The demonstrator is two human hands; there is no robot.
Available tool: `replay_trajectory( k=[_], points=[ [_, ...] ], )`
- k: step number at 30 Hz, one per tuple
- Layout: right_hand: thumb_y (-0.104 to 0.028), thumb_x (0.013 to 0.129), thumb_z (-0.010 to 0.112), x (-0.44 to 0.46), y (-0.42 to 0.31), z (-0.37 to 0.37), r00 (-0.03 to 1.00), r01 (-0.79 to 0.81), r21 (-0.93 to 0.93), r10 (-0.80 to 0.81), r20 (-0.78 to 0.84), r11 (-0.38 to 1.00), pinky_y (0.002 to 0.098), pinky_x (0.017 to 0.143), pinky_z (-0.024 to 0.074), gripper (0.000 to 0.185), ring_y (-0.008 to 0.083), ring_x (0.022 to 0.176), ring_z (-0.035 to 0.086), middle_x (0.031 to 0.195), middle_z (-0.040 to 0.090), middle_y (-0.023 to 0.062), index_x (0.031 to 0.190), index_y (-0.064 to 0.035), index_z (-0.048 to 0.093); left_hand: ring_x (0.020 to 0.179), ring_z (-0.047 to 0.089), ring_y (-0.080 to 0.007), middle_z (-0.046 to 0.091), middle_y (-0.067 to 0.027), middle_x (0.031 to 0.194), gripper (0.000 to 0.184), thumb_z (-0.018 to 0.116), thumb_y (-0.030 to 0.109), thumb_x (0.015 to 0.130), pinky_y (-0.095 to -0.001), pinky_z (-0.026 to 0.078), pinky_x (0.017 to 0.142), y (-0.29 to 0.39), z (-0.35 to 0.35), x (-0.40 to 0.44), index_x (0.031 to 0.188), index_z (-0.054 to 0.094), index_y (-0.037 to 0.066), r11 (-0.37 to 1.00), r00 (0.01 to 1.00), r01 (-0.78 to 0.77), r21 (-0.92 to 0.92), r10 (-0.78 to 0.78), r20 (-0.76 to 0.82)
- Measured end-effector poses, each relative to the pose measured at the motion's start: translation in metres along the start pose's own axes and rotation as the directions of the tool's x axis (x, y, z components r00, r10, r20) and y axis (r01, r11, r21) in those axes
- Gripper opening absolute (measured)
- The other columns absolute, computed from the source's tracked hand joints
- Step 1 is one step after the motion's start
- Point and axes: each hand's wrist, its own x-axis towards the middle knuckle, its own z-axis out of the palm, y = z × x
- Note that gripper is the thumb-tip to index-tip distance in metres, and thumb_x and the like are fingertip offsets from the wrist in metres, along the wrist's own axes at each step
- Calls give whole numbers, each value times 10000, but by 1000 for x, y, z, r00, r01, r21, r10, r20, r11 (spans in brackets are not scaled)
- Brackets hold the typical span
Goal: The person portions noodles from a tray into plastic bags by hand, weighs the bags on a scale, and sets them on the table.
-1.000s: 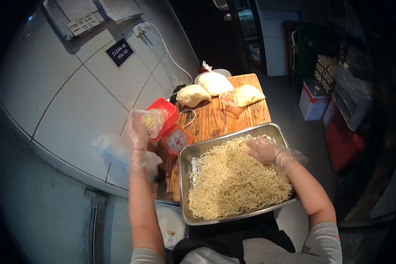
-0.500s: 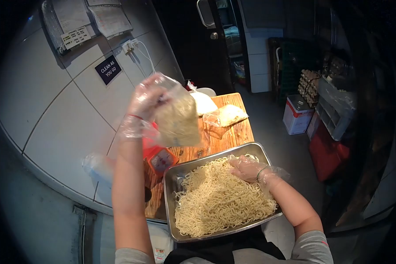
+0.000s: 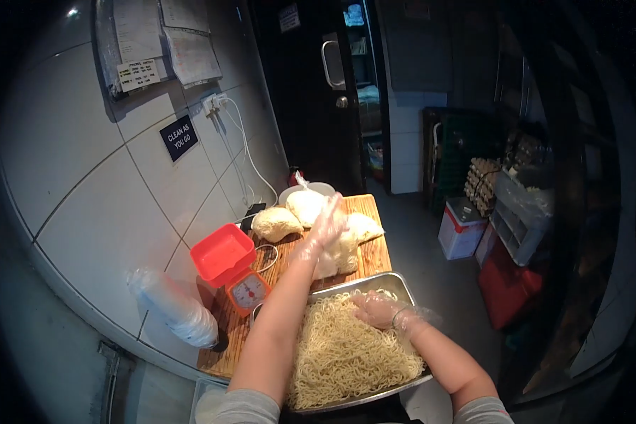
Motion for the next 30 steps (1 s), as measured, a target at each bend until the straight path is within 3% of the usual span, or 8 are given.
replay_trajectory(
  k=[2,8,11,15,18,21,25,30],
  points=[
    [-478,1017,371,6,9,8,1000,-13,-43,13,-6,999,455,1184,253,631,401,1452,274,1521,376,236,1522,-106,309,1392,375,-424,177,-242,1598,655,634,107,907,-391,494,1012,14,-6,-17,1505,367,105,689,952,-277,669,291,95],
    [-506,1011,370,10,16,9,1000,6,-27,-5,15,1000,498,1179,257,621,397,1455,271,1556,333,204,1525,-161,320,1373,405,-404,232,-241,1579,580,693,145,869,-488,372,1114,173,-81,-133,1412,489,134,598,914,-331,730,395,92],
    [-461,1004,414,6,18,11,996,57,-52,-60,-64,997,514,1141,311,579,422,1399,357,1485,408,255,1483,-138,381,1470,135,-480,186,-262,1586,773,767,317,781,-711,138,1113,248,-141,-203,1444,452,75,288,950,-20,958,305,-72],
    [-383,977,488,7,18,10,988,98,-34,-102,-116,995,519,1076,367,559,446,1243,499,1301,530,296,1456,-106,406,1485,95,-463,199,-244,1592,942,829,389,690,-670,126,1142,277,-215,-271,1476,410,85,36,903,426,904,42,-427],
    [-376,979,486,12,29,18,980,125,-85,-136,-143,989,513,1082,365,552,437,1248,498,1284,542,300,1452,-100,411,1389,395,-362,477,-208,1450,708,785,301,788,-557,300,1122,251,-272,-302,1400,516,66,44,933,360,932,3,-361],
    [-365,980,487,12,28,17,979,137,-88,-149,-141,987,501,1084,367,544,424,1269,484,1356,524,263,1443,-87,418,1077,623,-195,696,-92,1145,395,712,280,907,-350,476,943,218,-311,-302,1215,663,38,780,866,442,443,-243,-436],
    [-370,984,481,9,19,9,986,110,-79,-119,-120,991,489,1087,368,528,414,1265,494,1386,525,226,1425,-83,441,836,623,-103,707,-13,903,256,614,241,995,-243,495,757,212,-313,-291,1019,712,7,846,659,59,530,366,-657],
    [-353,953,583,-17,-44,-30,989,-76,-156,55,-137,985,466,1060,400,549,434,1233,515,1342,527,275,1416,-79,471,914,629,-112,695,-45,982,248,563,225,1025,-266,502,790,274,-300,-250,1095,670,12,818,343,-360,449,564,-751]
  ],
)
